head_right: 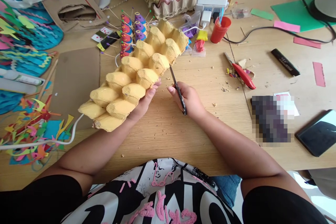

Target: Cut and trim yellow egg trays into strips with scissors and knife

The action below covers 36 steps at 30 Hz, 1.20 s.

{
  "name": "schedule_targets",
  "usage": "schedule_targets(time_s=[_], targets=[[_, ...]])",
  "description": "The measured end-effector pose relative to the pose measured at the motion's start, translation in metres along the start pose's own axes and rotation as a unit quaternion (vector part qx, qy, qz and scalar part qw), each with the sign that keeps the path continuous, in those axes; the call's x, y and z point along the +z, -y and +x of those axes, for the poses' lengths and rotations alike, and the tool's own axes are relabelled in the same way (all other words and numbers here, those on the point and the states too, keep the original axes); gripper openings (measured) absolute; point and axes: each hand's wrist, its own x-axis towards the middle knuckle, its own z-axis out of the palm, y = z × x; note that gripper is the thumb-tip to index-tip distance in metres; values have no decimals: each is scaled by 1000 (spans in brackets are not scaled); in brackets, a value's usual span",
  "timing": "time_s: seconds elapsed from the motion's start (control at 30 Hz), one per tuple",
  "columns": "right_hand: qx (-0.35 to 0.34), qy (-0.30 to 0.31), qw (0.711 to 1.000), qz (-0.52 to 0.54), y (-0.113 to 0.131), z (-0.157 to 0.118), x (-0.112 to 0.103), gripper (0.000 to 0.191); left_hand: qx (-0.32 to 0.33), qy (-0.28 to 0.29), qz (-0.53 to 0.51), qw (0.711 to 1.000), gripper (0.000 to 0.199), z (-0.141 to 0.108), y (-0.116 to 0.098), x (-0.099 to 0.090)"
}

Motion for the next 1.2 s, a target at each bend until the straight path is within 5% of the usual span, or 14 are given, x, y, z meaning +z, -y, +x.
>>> schedule_targets(time_s=[0.23,0.4,0.93,1.2], targets=[[3,-14,999,-30,3,1,3,62,14,-10,-12,1000,40,1,6,-1],[11,12,1000,-15,6,0,0,59,48,-73,-116,989,39,4,14,2],[56,226,967,102,6,-4,-23,51,-57,-118,-363,922,44,26,14,-5],[79,208,973,54,12,1,-29,52,-60,-128,-401,905,36,32,17,-12]])
